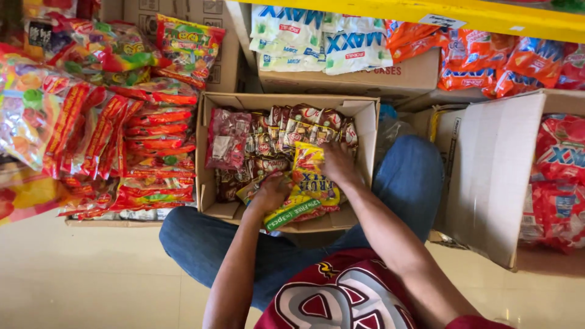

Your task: Organizing and stocking various snack and candy bags from boxes onto grocery store shelves.

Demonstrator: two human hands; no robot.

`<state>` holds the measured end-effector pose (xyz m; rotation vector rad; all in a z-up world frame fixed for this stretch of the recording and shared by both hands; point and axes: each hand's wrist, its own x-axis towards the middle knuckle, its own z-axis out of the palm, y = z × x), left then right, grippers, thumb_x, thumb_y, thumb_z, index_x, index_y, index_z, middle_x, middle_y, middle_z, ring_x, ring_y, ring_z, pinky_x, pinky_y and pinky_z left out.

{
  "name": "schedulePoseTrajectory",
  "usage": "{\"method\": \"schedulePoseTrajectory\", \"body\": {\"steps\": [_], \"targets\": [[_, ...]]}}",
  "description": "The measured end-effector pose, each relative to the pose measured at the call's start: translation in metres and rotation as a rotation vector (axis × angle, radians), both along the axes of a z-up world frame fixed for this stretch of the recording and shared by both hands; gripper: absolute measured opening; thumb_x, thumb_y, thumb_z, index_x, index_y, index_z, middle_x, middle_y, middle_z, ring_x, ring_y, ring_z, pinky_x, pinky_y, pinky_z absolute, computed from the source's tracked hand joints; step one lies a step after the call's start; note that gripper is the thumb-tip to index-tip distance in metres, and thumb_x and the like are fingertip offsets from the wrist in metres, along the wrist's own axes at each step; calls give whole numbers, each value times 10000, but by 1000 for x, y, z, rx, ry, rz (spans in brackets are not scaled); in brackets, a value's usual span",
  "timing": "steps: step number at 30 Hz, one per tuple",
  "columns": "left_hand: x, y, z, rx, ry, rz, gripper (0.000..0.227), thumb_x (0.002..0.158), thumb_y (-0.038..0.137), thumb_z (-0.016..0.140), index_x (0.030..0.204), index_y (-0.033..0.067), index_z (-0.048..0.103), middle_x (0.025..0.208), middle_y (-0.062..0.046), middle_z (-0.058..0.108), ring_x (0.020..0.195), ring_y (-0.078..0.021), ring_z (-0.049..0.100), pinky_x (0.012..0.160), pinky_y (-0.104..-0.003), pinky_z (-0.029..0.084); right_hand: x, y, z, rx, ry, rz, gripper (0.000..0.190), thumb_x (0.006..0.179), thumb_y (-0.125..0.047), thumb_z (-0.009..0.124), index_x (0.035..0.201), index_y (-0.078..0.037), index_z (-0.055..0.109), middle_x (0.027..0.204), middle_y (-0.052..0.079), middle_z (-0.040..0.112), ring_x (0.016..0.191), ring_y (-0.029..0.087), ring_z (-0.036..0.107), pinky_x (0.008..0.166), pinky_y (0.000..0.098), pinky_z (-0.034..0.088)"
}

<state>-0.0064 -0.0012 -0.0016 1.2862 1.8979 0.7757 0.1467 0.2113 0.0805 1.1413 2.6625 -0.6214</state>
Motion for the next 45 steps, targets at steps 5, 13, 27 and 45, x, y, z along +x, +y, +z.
{"method": "schedulePoseTrajectory", "body": {"steps": [5, 13, 27, 45], "targets": [[-5, 10, 54, -231, -159, 52, 521, 901, 340, 651, 1290, -7, 628, 1281, -253, 669, 1239, -387, 623, 1063, -407, 472, 0, 15, 34, -118, -96, 2, 538, 828, -369, 838, 1251, -102, 639, 1290, 117, 660, 1204, 315, 570, 1096, 546, 374], [-12, 43, 112, -149, -404, 228, 743, 722, 255, 902, 1335, 20, 554, 1249, -216, 702, 1108, -338, 689, 937, -436, 578, -1, 55, 110, -470, 116, 134, 406, 849, -238, 788, 1203, -104, 641, 1200, 82, 728, 1111, 238, 687, 947, 410, 540], [5, 43, 149, 24, -1196, 445, 464, 917, 154, 734, 1346, 14, 623, 1159, -111, 733, 997, -195, 698, 866, -379, 587, 5, 15, 83, -875, 1064, -593, 673, 855, -319, 830, 1387, -45, 521, 1290, 56, 675, 1205, 163, 633, 1039, 321, 518], [-72, 128, 334, 425, -1124, 326, 546, 902, 80, 734, 1403, -14, 538, 1243, -128, 708, 1078, -235, 690, 912, -403, 583, -13, 36, 302, -874, 1110, -228, 477, 959, -252, 646, 1390, -85, 526, 1057, 19, 721, 810, 64, 667, 659, 248, 566]]}}
